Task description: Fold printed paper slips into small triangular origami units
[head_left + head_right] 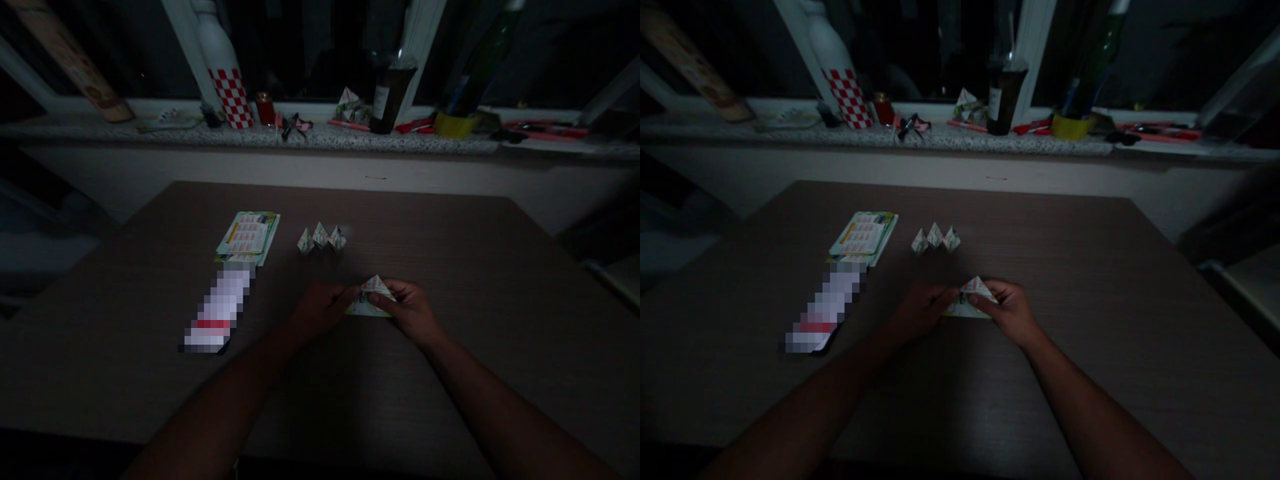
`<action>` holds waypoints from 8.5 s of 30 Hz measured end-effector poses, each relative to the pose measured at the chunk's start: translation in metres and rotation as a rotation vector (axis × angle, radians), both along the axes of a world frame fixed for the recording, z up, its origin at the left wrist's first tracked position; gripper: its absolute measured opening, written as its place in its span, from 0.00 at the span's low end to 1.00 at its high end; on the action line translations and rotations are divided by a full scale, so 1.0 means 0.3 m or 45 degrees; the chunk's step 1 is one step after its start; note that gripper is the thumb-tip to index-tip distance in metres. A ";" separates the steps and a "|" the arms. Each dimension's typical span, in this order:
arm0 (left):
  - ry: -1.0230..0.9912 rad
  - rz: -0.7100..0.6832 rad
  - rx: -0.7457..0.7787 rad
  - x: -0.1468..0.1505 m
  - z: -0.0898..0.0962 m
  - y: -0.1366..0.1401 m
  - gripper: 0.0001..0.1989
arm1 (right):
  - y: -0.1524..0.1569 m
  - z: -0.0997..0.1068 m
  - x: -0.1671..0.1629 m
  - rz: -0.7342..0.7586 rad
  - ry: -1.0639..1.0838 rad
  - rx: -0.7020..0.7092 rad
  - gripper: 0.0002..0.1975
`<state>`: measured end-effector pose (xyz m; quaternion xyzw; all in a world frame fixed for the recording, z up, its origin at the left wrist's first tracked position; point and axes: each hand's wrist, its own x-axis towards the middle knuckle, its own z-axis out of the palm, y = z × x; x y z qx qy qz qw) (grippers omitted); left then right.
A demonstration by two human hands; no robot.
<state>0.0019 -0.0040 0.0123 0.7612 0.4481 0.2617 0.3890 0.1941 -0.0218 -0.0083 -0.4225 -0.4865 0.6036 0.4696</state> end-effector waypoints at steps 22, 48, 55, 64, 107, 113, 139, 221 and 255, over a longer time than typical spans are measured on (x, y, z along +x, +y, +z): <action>-0.210 0.067 0.064 -0.026 -0.014 0.021 0.17 | 0.006 -0.011 -0.006 -0.070 0.108 -0.058 0.10; -0.342 -0.160 -0.290 -0.015 -0.043 0.031 0.17 | 0.001 0.004 0.001 0.084 0.127 0.086 0.19; -0.285 -0.247 -0.070 -0.013 -0.039 0.025 0.09 | 0.008 -0.028 0.003 0.062 0.050 0.105 0.09; -0.158 -0.001 0.099 -0.039 -0.022 0.038 0.19 | 0.019 -0.011 0.005 -0.179 -0.097 0.071 0.15; 0.789 -0.390 0.584 -0.046 0.050 0.019 0.09 | 0.010 0.053 0.032 0.381 -1.544 1.138 0.09; 0.809 -0.366 0.573 -0.030 0.042 0.012 0.08 | 0.006 0.018 0.054 0.321 -1.438 1.262 0.10; 0.830 -0.152 0.472 0.032 -0.013 0.043 0.09 | 0.052 -0.022 0.014 0.125 -1.504 0.936 0.25; 0.930 0.482 0.383 -0.114 0.090 0.028 0.16 | -0.008 0.019 0.000 -0.149 -0.086 -0.105 0.20; -0.094 0.134 -0.211 -0.003 0.038 -0.038 0.10 | -0.011 0.021 -0.005 -0.124 -0.099 -0.117 0.21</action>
